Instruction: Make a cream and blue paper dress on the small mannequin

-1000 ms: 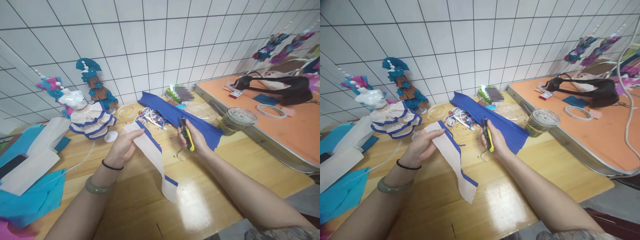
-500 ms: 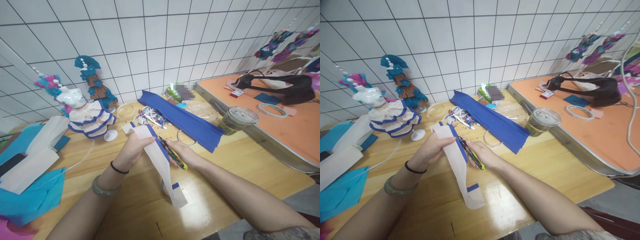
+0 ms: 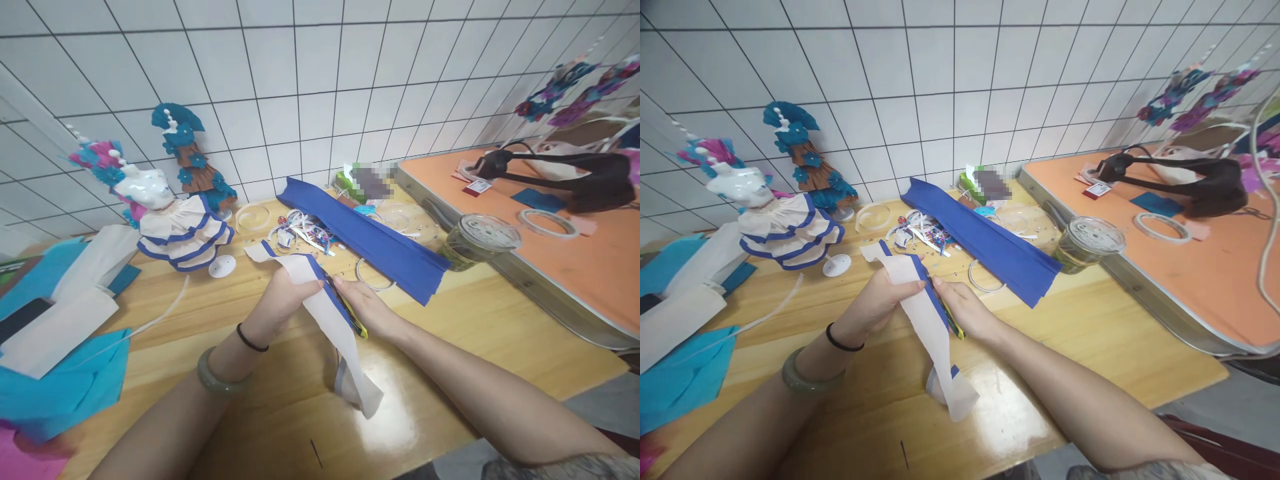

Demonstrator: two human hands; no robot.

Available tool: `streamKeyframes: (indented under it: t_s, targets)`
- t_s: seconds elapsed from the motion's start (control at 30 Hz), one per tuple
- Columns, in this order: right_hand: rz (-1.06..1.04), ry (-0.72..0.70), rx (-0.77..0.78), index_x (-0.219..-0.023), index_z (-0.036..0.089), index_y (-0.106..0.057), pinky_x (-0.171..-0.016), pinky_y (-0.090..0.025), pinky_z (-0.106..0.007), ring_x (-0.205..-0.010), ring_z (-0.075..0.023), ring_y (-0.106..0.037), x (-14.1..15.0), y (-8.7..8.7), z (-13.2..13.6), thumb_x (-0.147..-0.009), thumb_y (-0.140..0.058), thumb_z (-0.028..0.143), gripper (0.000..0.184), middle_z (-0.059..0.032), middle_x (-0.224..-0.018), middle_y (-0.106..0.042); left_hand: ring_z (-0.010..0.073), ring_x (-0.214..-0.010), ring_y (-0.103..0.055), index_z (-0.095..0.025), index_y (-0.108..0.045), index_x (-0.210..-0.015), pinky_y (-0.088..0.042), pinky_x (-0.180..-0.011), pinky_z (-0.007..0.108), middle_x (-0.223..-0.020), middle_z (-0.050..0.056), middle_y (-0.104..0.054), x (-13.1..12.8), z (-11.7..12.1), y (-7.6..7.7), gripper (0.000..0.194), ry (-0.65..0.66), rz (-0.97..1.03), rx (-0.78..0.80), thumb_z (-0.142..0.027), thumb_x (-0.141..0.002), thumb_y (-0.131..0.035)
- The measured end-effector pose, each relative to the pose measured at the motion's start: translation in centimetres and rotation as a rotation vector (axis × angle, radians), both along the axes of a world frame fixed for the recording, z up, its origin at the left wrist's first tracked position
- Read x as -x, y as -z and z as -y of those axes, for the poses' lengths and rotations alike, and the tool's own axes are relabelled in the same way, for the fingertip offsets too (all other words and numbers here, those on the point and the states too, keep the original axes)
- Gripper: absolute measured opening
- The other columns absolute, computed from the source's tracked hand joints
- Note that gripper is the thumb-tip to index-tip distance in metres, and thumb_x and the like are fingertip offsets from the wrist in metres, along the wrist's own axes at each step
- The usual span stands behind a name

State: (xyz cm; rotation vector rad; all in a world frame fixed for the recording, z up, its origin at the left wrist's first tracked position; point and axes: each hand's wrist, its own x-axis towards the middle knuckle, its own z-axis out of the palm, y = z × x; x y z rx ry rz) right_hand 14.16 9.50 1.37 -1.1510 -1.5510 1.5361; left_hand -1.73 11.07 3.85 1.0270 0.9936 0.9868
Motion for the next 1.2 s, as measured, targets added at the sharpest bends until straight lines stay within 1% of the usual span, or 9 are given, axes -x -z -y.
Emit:
streamKeyframes:
  t_s: [0.1,0.3,0.4,0.6,0.83,0.97,1.2]
  targets:
    - [0.006,-0.009,-0.003,-0.055,0.019,-0.051,-0.053,-0.04,-0.025,-0.061,-0.0175,-0.057,0.04,-0.03,-0.06,-0.088,-0.032,0.057,0.054,0.0001,-0.046,-0.052,0.0204,-0.085,-0.061,-0.016,-0.056,-0.099,-0.047,-0.08,0.037,-0.092,0.005,-0.065,-0.1,0.03,-0.09,0.038,0.0,0.002,-0.01,-0.016,-0.064,-0.068]
    - [0.026,0.02,-0.017,-0.057,0.019,-0.05,-0.047,-0.036,-0.024,-0.05,-0.0141,-0.049,0.05,0.13,0.04,-0.087,-0.031,0.059,0.053,0.0014,-0.046,-0.05,0.0182,-0.082,-0.06,-0.017,-0.056,-0.099,-0.047,-0.077,0.034,-0.088,0.003,-0.064,-0.19,0.05,-0.02,0.037,-0.019,-0.002,-0.01,-0.015,-0.064,-0.068]
    - [0.017,0.012,-0.016,-0.059,0.018,-0.05,-0.046,-0.035,-0.023,-0.048,-0.0126,-0.047,0.08,0.14,0.16,-0.087,-0.031,0.058,0.053,0.002,-0.048,-0.05,0.018,-0.082,-0.059,-0.017,-0.057,-0.097,-0.047,-0.076,0.033,-0.087,0.002,-0.064,-0.22,0.05,0.25,0.034,-0.005,-0.012,-0.034,-0.016,-0.065,-0.067]
    - [-0.013,0.03,0.011,-0.063,0.016,-0.054,-0.047,-0.034,-0.022,-0.053,-0.012,-0.047,0.15,0.0,0.15,-0.086,-0.035,0.058,0.052,0.0005,-0.058,-0.053,0.0179,-0.079,-0.059,-0.016,-0.059,-0.089,-0.047,-0.074,0.032,-0.084,0.002,-0.064,-0.33,0.11,0.44,0.026,-0.008,-0.046,-0.041,-0.016,-0.064,-0.067]
    - [-0.001,0.036,0.024,-0.062,0.017,-0.052,-0.047,-0.034,-0.023,-0.052,-0.0122,-0.044,0.17,-0.13,0.12,-0.085,-0.035,0.06,0.052,0.0006,-0.057,-0.05,0.0185,-0.082,-0.059,-0.017,-0.058,-0.099,-0.046,-0.076,0.032,-0.087,0.002,-0.064,-0.48,0.06,0.29,0.039,-0.051,-0.019,-0.016,-0.015,-0.062,-0.069]
    - [-0.01,0.034,0.005,-0.061,0.016,-0.052,-0.047,-0.032,-0.023,-0.051,-0.0112,-0.042,0.22,-0.09,0.16,-0.085,-0.036,0.059,0.051,0.0012,-0.057,-0.049,0.0171,-0.081,-0.058,-0.017,-0.057,-0.096,-0.045,-0.075,0.031,-0.086,0.001,-0.063,-0.46,0.03,0.35,0.033,-0.026,-0.028,-0.037,-0.015,-0.064,-0.067]
    - [0.018,0.049,-0.003,-0.059,0.016,-0.05,-0.046,-0.029,-0.023,-0.05,-0.0104,-0.039,0.16,-0.18,0.25,-0.085,-0.035,0.06,0.052,0.0023,-0.055,-0.045,0.0167,-0.075,-0.058,-0.016,-0.058,-0.084,-0.046,-0.07,0.03,-0.08,0.001,-0.063,-0.51,0.26,0.31,0.021,0.011,-0.061,-0.05,-0.015,-0.065,-0.066]
